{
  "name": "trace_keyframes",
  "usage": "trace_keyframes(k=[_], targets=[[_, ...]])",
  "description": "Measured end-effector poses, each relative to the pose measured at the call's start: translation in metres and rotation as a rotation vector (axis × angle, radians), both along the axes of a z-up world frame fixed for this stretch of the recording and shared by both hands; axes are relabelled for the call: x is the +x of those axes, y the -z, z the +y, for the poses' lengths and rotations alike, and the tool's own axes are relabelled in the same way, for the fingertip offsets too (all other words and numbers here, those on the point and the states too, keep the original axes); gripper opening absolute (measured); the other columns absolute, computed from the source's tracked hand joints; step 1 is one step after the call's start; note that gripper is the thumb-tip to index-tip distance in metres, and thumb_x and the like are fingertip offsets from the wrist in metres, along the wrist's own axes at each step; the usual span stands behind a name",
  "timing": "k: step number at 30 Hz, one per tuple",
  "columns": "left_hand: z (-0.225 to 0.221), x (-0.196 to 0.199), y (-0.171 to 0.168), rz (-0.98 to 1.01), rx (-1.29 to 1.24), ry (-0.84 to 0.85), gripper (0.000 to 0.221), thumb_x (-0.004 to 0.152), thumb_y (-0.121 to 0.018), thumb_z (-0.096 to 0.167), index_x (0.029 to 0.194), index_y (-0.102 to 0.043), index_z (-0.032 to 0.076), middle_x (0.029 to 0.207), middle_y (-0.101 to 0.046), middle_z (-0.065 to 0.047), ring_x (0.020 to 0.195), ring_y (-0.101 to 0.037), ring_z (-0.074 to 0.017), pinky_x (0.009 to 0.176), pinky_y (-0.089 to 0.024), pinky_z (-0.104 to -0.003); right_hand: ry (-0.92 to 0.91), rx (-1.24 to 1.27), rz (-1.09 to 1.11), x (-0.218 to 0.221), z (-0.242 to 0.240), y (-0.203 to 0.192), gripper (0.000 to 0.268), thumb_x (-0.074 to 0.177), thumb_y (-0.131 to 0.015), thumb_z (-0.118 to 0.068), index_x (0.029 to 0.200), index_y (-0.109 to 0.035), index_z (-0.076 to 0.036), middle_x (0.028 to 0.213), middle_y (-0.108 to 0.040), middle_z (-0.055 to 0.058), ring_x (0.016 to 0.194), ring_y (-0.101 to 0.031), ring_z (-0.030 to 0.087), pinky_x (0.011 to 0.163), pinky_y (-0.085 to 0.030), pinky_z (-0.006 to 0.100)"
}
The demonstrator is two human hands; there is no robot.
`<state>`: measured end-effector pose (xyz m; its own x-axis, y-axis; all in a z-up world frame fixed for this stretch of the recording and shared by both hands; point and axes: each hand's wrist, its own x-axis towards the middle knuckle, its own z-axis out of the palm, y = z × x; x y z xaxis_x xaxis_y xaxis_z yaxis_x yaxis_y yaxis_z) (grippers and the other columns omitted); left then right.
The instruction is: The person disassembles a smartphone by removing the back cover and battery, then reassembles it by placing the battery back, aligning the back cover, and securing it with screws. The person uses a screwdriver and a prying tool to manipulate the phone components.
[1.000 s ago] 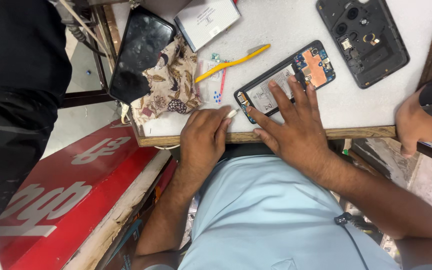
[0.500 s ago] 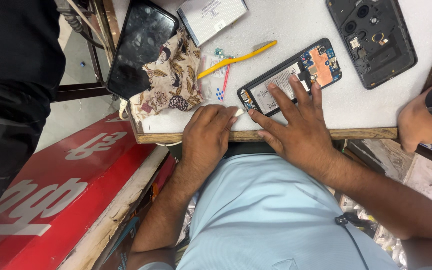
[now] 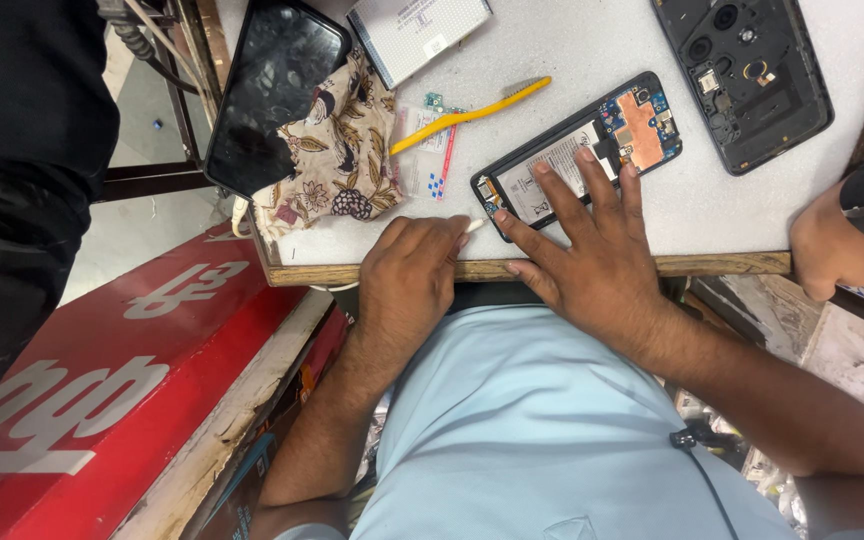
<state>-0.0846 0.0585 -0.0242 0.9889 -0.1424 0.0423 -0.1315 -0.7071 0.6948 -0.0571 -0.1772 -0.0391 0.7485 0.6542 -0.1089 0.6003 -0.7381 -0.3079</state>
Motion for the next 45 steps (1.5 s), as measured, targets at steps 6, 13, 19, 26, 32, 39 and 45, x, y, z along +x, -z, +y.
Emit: trace_keyframes(k=[6,13,19,26,32,39,45], targets=[[0.001,0.002,-0.001,0.103,0.121,0.007,0.034,0.089,-0.069,0.006,0.123,-0.071,0.007,0.098,-0.069,-0.01,0.088,-0.069,-0.0268,0.079,-0.058,-0.04,-0.044,0.005,-0.04,0.0,-0.005,0.007,0.054,0.097,-0.069,-0.055,0.146,-0.06,-0.035,0.164,-0.031,0.017,0.155,-0.016,0.046,0.119,-0.014,0.079],[0.002,0.003,-0.004,0.001,0.148,0.027,0.025,0.095,-0.073,0.011,0.12,-0.072,0.007,0.099,-0.064,-0.007,0.086,-0.069,-0.0242,0.073,-0.059,-0.037,-0.078,0.05,-0.045,0.003,-0.008,0.008,0.05,0.097,-0.071,-0.052,0.143,-0.063,-0.034,0.166,-0.032,0.014,0.155,-0.015,0.047,0.119,-0.011,0.081],[-0.001,0.002,-0.002,-0.058,0.108,0.034,0.025,0.092,-0.075,0.009,0.117,-0.072,0.007,0.1,-0.065,-0.006,0.091,-0.066,-0.0244,0.076,-0.057,-0.037,-0.062,0.05,-0.046,0.001,-0.005,0.007,0.047,0.099,-0.071,-0.05,0.142,-0.065,-0.031,0.165,-0.034,0.015,0.156,-0.015,0.048,0.118,-0.011,0.081],[0.0,0.003,-0.001,-0.052,0.128,0.042,0.025,0.091,-0.074,0.008,0.117,-0.073,0.008,0.1,-0.065,-0.006,0.091,-0.066,-0.0246,0.076,-0.057,-0.038,-0.054,0.05,-0.041,0.002,-0.004,0.005,0.047,0.099,-0.069,-0.051,0.142,-0.065,-0.031,0.163,-0.035,0.015,0.156,-0.014,0.046,0.118,-0.01,0.081],[-0.003,0.001,0.003,-0.069,0.114,0.015,0.027,0.091,-0.075,0.005,0.118,-0.073,0.006,0.102,-0.065,-0.008,0.091,-0.066,-0.0237,0.077,-0.058,-0.036,-0.053,0.029,-0.016,0.001,-0.005,0.008,0.049,0.1,-0.066,-0.053,0.144,-0.063,-0.032,0.163,-0.034,0.016,0.155,-0.015,0.047,0.118,-0.008,0.08],[-0.009,0.0,0.002,-0.139,0.129,-0.015,0.027,0.09,-0.077,0.006,0.116,-0.073,0.006,0.101,-0.066,-0.007,0.09,-0.065,-0.0253,0.076,-0.056,-0.038,-0.052,0.026,-0.03,0.0,-0.005,0.008,0.053,0.1,-0.066,-0.056,0.146,-0.062,-0.033,0.165,-0.033,0.014,0.155,-0.015,0.046,0.118,-0.009,0.08],[-0.018,0.001,0.004,-0.19,0.175,-0.021,0.025,0.088,-0.076,0.005,0.113,-0.073,0.003,0.1,-0.067,-0.007,0.09,-0.065,-0.0251,0.075,-0.055,-0.039,-0.055,0.037,-0.038,0.0,-0.004,0.006,0.057,0.096,-0.069,-0.059,0.146,-0.062,-0.031,0.165,-0.033,0.014,0.155,-0.013,0.047,0.117,-0.01,0.081]])
